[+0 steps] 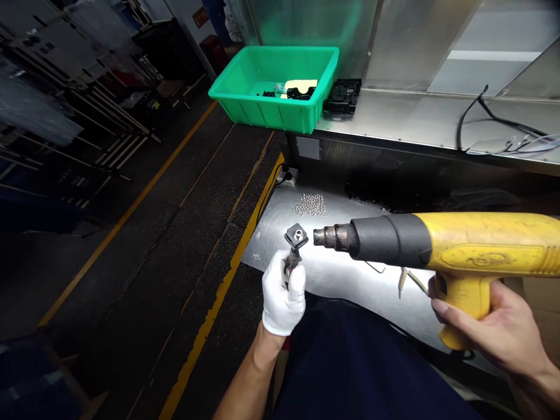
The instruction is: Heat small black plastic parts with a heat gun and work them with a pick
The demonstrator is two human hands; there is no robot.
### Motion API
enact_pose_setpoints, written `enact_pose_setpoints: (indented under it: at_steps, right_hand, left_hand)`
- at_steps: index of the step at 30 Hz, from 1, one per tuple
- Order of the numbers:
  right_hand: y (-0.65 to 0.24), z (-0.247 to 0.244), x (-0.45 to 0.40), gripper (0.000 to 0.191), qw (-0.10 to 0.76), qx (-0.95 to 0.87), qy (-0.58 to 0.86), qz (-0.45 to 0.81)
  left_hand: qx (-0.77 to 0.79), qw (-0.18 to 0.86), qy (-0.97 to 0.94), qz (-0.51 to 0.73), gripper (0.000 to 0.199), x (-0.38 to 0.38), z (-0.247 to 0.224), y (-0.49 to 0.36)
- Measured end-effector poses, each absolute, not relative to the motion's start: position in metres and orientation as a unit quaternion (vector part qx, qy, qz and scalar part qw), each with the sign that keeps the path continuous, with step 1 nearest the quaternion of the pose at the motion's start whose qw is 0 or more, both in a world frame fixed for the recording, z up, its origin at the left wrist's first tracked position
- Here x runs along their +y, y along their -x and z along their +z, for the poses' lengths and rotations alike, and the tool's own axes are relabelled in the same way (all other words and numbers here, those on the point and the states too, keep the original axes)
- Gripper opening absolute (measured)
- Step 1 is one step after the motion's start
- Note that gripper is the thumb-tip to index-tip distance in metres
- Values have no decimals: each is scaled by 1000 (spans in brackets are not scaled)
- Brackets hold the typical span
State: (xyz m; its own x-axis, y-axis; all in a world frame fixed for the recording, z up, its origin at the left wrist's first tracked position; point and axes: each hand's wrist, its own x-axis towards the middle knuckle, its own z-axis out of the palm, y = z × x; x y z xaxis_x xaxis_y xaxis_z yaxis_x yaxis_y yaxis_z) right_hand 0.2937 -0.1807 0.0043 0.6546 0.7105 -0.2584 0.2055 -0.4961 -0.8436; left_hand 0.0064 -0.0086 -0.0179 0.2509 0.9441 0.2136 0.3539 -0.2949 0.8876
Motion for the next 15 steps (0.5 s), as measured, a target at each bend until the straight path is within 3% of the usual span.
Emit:
enact_pose_setpoints:
  at_steps: [15]
  right_hand:
    - [-291,-5,-180,27,450,-377,760,280]
  left_hand:
    - [430,429,-660,442,30,-6,-18,-6]
